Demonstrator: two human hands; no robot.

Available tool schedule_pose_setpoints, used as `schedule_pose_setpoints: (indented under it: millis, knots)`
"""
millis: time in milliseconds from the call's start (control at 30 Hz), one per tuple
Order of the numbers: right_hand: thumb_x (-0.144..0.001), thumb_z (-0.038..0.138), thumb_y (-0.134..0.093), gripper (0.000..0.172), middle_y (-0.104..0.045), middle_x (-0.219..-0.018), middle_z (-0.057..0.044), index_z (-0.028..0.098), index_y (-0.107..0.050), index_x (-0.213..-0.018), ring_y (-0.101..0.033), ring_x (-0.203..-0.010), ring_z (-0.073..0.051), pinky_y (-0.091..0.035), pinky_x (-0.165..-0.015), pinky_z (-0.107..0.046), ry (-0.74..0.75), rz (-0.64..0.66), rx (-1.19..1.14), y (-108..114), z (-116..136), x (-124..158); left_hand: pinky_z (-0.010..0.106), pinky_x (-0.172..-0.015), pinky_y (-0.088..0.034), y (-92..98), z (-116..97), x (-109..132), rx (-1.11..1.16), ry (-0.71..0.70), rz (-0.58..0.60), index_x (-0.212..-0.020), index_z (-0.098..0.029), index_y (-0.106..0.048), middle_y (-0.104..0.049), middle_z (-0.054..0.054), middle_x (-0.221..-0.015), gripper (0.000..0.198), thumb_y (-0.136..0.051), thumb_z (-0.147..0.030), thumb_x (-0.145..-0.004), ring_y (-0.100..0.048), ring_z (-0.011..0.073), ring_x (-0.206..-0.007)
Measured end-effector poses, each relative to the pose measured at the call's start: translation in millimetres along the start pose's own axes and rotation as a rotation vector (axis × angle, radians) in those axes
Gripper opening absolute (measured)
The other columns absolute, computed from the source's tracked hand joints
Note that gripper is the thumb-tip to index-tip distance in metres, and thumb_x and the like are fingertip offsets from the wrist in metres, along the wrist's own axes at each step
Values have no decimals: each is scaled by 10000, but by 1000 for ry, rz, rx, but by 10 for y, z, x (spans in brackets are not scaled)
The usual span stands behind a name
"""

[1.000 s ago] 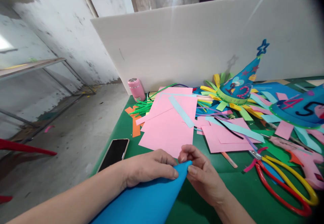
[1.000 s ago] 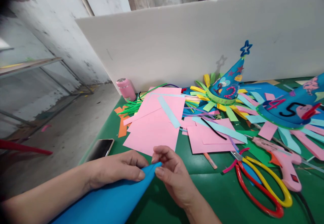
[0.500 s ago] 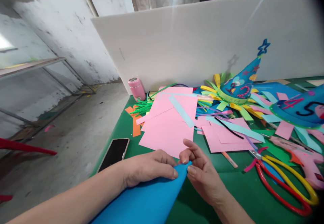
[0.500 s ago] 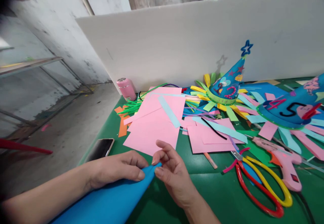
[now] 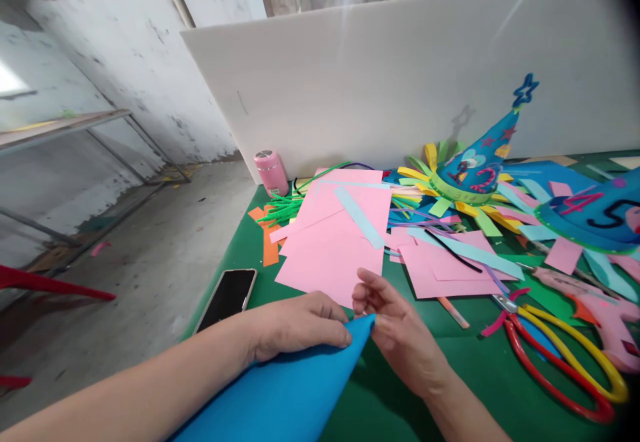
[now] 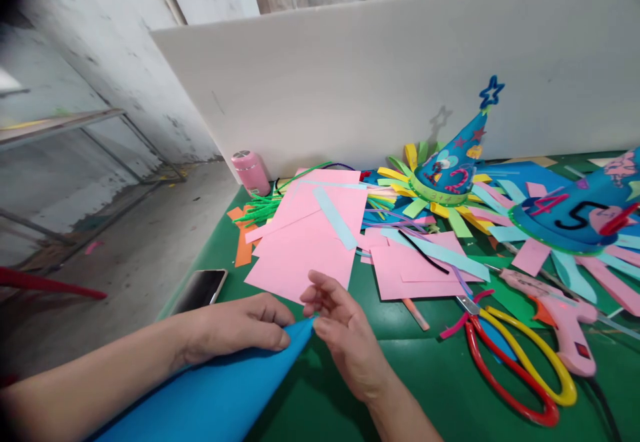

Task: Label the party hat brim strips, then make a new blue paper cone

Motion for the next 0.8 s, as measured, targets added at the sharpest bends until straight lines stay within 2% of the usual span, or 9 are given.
schedule_pose_setpoints:
  millis: [67,133,200,267,367,600,800]
  knots:
    - [-752,363,-571,323,-532,-914,-30,218,-571,-1040,-450,-777,-131,-355,-625,-226,-44,8,252,-17,68,3,247,-411,-163,-15,-20,7,-52,0,-29,-488,-192,-360,-284,-73,-441,219,-504,-266,-635,-229,73,-417]
    - [-783,365,-533,220,-524,-754,-8,170,-604,-858,-426,-660,-106,-321,-552,-215,-81,22,528,-39,128,7,247,-406,-157,-38,-35,15,-116,22,-63,-476,-195,-339,-265,-74,-436,228,-498,-272,-621,-217,75,-419]
    - [-788,357,-525,222,-454,-615,28,150,-568,-718,-384,-566,-82,-290,-501,-207,-95,20,669,-55,169,10,244,-399,-159,-64,-45,18,-169,52,-89,-479,-199,-326,-253,-74,-437,220,-481,-285,-610,-210,78,-423]
    - [-790,366,-515,240,-424,-569,46,151,-527,-684,-384,-515,-70,-291,-472,-198,-139,24,663,-58,170,12,233,-392,-182,-78,-58,13,-285,68,-105,-505,-203,-333,-271,-69,-455,189,-441,-310,-618,-234,85,-430]
    - [-792,377,-511,242,-468,-582,44,151,-517,-705,-468,-512,-73,-342,-480,-192,-194,43,593,-41,134,3,225,-391,-224,-45,-120,-12,-541,67,-138,-551,-206,-385,-307,-60,-488,151,-393,-334,-630,-289,97,-443]
    - [-773,384,-556,225,-529,-641,32,161,-550,-798,-516,-543,-75,-369,-498,-192,-36,-106,477,113,99,-62,256,-425,-287,74,-562,-132,-952,-37,-161,-528,-187,-455,-434,-16,-478,154,-451,-327,-594,-415,142,-458]
    - [-744,408,-584,265,-584,-648,1,153,-576,-816,-532,-560,-89,-405,-530,-209,-76,-112,458,212,132,-56,298,-453,-327,-3,-806,-284,-1213,-71,-87,-469,-180,-460,-454,4,-452,194,-544,-335,-552,-430,160,-425]
Point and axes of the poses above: each hand's wrist, its own x-axis away from the middle knuckle, its own y-axis out of the back of the hand, z = x × y, the point moved 3 cm from there along -x, towards the middle knuckle
